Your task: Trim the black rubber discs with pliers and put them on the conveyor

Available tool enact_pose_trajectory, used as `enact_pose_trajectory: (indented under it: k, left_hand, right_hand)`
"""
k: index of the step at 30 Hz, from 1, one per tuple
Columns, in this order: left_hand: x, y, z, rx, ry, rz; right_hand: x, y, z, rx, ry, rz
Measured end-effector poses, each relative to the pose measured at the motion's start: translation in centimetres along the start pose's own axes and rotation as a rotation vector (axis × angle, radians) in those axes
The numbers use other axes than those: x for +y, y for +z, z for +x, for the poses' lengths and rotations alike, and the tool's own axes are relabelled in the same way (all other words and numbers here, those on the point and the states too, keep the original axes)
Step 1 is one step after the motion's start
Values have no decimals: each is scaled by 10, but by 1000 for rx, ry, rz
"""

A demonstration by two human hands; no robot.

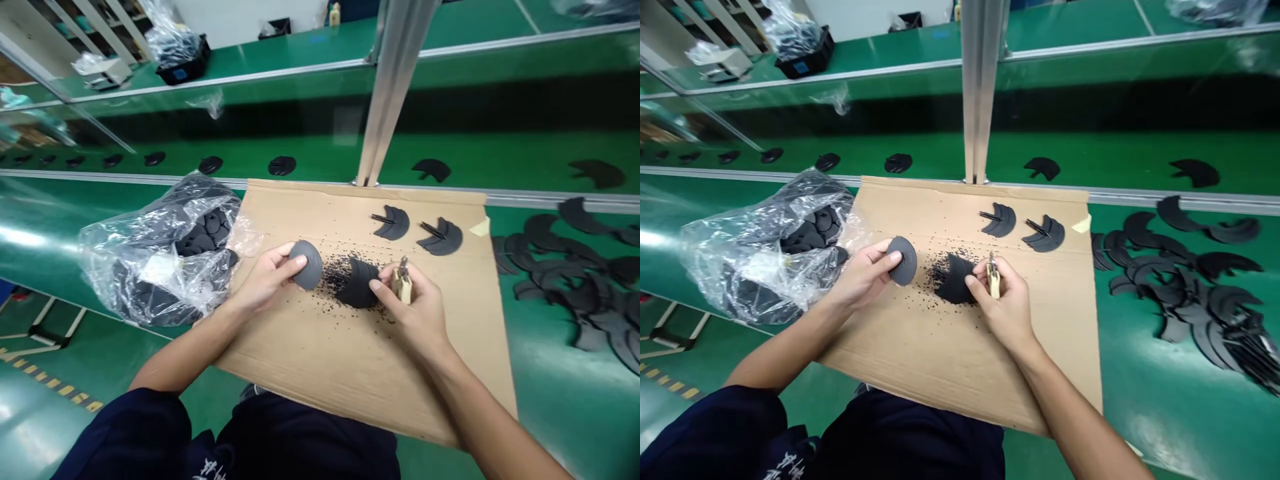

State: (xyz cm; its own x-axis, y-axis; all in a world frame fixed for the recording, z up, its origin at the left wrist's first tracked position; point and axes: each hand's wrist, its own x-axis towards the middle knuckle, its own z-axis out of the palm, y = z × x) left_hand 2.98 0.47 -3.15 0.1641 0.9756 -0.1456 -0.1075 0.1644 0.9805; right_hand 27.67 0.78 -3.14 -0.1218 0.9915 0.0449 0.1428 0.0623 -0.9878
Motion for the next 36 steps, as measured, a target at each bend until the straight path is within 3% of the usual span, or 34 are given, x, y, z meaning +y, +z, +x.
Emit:
enact_pose_trajectory:
  k: [3, 7, 18, 26, 32, 36]
  left_hand:
    - [-5, 20, -1, -62, 172, 214]
    - [-12, 33, -1, -31, 303, 495]
    - [-19, 25, 2, -28, 463, 737]
    - [-17, 25, -3, 1, 677, 887]
    - [-17, 25, -6, 44, 748, 795]
    - [-16, 23, -6, 69, 555, 506]
  right_hand:
    - [-1, 3, -3, -37, 12, 22]
    - [-1, 5, -5, -53, 19, 25]
    - [-1, 5, -6, -91, 24, -34]
    - [-3, 8, -8, -70, -29, -81]
    - [-5, 9, -10, -25, -51, -92]
    - [-4, 6, -8, -22, 4, -57]
